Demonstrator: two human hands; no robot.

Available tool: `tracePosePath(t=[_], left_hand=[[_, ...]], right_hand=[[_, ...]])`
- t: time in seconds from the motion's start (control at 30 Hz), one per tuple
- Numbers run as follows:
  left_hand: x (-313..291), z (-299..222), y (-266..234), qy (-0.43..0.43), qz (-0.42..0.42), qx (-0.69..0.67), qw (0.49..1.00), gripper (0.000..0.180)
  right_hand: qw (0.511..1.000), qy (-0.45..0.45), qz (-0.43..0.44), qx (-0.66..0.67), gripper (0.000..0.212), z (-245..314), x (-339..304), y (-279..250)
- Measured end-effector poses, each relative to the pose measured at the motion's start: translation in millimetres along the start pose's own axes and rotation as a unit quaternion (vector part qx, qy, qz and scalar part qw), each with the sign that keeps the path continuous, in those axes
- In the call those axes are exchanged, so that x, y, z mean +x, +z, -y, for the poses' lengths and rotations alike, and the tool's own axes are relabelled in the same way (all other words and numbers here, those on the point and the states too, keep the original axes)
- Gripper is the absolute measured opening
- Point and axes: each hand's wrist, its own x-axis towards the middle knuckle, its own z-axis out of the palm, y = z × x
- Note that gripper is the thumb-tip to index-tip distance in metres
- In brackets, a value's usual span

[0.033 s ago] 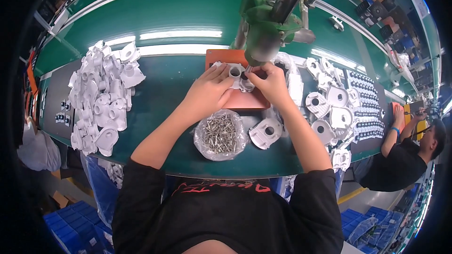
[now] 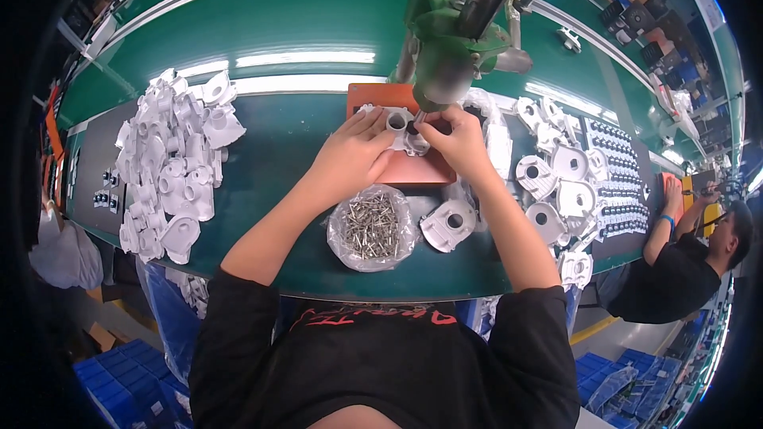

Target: Assembling plastic components using a manual press machine and small fasteners on a factory line.

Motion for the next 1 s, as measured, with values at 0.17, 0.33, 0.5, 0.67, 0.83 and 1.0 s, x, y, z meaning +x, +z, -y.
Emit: tracePosePath(t=[0.17,0.33,0.5,0.67,0.83,1.0], left_hand=[[1,-1,0,-0.003,0.011,0.006,1.000,0.027],[1,-1,1,-0.006,0.018,0.006,1.000,0.026],[1,-1,-1,-0.006,0.016,0.005,1.000,0.026],[2,-4,-2,-0.007,0.008,0.009,1.000,0.024],[2,-3,0,-0.004,0.001,-0.001,1.000,0.021],[-2,-1,-2,-0.015,-0.020,-0.007,1.000,0.020]], right_hand=[[0.974,-0.195,0.014,-0.110,0.013,-6,-2,-8],[0.941,-0.247,0.005,-0.230,0.020,-1,-15,-5],[0.921,-0.245,0.031,-0.301,0.028,14,-31,-2],[0.908,-0.261,0.003,-0.327,0.028,8,-44,-7],[0.972,-0.161,-0.113,-0.127,0.022,12,-36,-46],[0.930,-0.237,-0.275,-0.061,0.024,59,23,-97]])
